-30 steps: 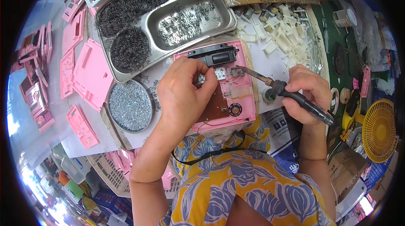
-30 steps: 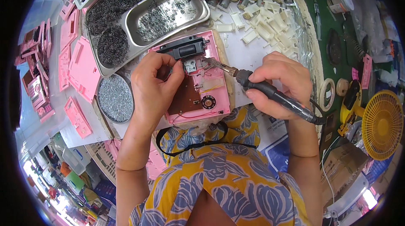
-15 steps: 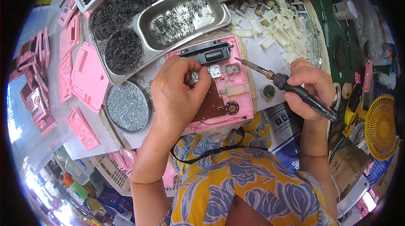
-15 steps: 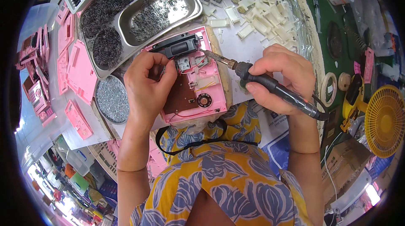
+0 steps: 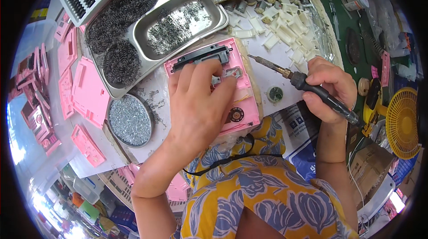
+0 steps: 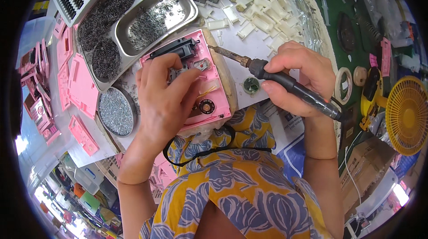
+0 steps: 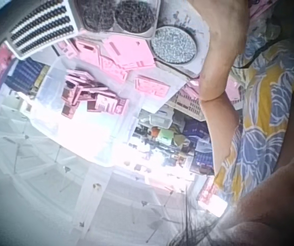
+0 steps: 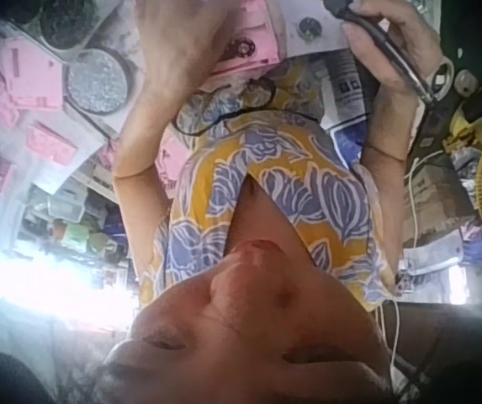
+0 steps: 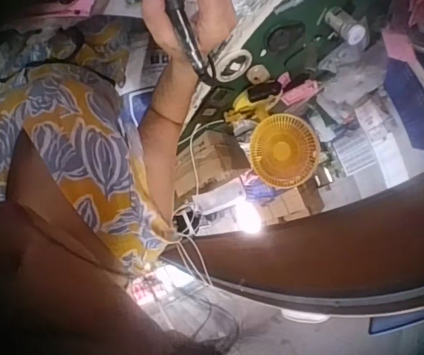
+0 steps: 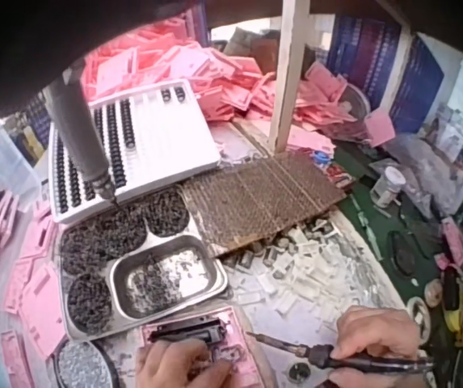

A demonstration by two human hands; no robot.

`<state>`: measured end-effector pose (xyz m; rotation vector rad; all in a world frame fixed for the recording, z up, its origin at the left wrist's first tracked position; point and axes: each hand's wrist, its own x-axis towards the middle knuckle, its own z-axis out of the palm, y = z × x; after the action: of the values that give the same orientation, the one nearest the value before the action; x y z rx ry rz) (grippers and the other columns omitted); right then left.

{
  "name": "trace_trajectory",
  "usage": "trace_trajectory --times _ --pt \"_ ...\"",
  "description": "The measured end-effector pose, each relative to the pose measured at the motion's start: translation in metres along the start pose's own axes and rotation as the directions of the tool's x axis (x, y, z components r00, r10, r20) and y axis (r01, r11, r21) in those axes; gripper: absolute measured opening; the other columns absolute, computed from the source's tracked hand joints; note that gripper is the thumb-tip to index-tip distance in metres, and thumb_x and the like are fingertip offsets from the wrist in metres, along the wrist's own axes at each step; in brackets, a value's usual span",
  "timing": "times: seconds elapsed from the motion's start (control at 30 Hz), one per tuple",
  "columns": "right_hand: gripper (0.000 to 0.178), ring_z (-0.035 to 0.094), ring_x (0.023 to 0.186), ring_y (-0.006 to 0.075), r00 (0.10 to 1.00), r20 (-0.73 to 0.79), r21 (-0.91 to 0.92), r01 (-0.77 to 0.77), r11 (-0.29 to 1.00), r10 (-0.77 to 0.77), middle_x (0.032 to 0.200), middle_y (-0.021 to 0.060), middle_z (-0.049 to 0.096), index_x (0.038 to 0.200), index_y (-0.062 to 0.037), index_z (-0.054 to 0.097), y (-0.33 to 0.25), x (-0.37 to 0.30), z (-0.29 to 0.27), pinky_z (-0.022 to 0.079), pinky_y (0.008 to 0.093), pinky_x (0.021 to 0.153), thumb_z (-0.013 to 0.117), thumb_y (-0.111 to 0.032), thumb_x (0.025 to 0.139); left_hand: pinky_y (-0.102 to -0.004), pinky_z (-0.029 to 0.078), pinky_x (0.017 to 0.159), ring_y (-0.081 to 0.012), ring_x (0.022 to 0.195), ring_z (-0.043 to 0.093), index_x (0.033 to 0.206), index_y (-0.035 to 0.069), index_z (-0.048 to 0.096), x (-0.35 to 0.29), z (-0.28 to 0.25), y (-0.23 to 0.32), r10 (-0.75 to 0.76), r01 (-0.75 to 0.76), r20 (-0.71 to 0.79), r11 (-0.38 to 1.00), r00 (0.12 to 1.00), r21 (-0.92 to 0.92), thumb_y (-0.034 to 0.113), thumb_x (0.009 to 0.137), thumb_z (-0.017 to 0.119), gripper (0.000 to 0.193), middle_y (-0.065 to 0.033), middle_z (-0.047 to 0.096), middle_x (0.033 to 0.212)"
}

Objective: Assembling a toy by soldering electronic components and securing the casing with screws.

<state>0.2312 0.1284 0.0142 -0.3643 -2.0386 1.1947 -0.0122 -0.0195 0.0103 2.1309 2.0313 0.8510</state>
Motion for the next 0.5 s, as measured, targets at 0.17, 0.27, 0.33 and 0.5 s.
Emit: trace_trajectory --times 0.17,0.27,0.33,0.5 --pt "0.030 0.056 0.066 0.0178 1.000 -0.006 -0.029 0.031 0.999 -0.031 0.076 0.0085 0.063 0.099 0.0003 0.067 0.000 -0.006 -0.006 0.042 0.0292 0.060 0.080 -0.002 0.072 -0.0404 0.039 0.083 -0.0249 0.090 0.057 0.093 0.013 0.072 0.003 0.006 -0.012 0.074 -0.074 -0.017 0.997 0.997 0.020 0.010 0.072 0.079 0.022 -0.0044 0.059 0.101" --pt "0.030 0.056 0.065 0.0176 1.000 -0.022 -0.026 0.006 1.000 -0.007 0.077 0.0084 0.063 0.099 0.0002 0.067 0.001 -0.012 -0.010 0.041 0.0291 0.060 0.081 -0.003 0.073 -0.0406 0.038 0.082 -0.0246 0.090 0.056 0.093 0.013 0.072 0.002 0.008 -0.013 0.074 -0.073 -0.022 0.997 0.997 0.014 0.011 0.073 0.078 0.021 -0.0043 0.058 0.101" --pt "0.030 0.056 0.065 0.0174 1.000 -0.021 -0.031 -0.002 1.000 0.002 0.077 0.0083 0.063 0.100 0.0001 0.067 0.002 -0.014 -0.012 0.042 0.0290 0.060 0.081 -0.003 0.073 -0.0400 0.038 0.080 -0.0247 0.087 0.056 0.093 0.013 0.072 0.000 0.007 -0.009 0.058 -0.058 -0.053 0.998 0.997 0.012 0.010 0.073 0.079 0.022 -0.0048 0.058 0.099" --pt "0.030 0.056 0.066 0.0173 0.999 -0.045 0.003 -0.009 1.000 0.009 0.077 0.0084 0.063 0.099 0.0002 0.067 0.003 -0.017 -0.011 0.042 0.0289 0.061 0.081 -0.002 0.073 -0.0398 0.047 0.068 -0.0274 0.080 0.059 0.097 0.008 0.070 -0.016 0.005 0.020 -0.055 0.055 0.000 0.995 0.998 -0.087 0.009 0.073 0.079 0.025 -0.0088 0.059 0.095"
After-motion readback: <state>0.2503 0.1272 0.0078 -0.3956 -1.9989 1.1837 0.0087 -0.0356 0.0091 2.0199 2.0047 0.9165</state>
